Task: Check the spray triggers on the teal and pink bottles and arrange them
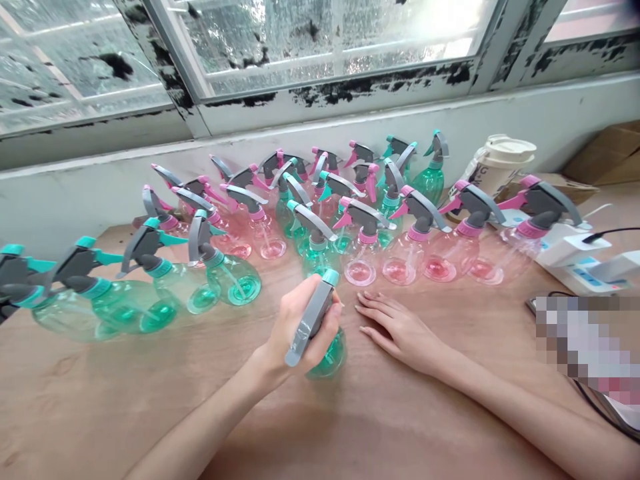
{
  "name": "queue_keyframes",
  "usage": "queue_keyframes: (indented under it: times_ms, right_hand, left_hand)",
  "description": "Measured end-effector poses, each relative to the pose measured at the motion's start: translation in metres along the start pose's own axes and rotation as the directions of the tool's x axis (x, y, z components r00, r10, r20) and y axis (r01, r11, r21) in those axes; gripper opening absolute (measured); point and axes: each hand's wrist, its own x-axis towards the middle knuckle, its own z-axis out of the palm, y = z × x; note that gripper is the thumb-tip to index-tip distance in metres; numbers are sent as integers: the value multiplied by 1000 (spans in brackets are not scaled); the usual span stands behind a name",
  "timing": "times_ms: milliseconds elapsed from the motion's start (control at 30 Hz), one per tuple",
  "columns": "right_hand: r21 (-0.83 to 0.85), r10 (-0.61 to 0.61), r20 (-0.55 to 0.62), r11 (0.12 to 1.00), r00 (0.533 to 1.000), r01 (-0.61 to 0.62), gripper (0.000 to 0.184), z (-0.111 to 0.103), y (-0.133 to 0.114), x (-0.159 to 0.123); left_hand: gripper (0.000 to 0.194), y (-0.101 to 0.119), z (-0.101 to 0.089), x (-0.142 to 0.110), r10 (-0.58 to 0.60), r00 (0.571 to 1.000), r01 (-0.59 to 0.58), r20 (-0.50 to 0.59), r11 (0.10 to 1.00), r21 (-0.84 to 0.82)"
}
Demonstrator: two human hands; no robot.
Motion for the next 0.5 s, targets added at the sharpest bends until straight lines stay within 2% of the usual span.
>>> queue_keyframes:
  times_ms: [200, 500]
  right_hand:
    - [25, 4, -13, 1000, 1000, -3, 38, -1, 1, -1]
    - [-16, 9, 26, 1000, 1000, -8, 38, -2, 0, -1]
  left_hand:
    - [25, -5, 2, -5, -19, 1000, 19, -7, 1000, -16]
    - [34, -3, 5, -11, -5, 998, 3, -61, 1000, -25]
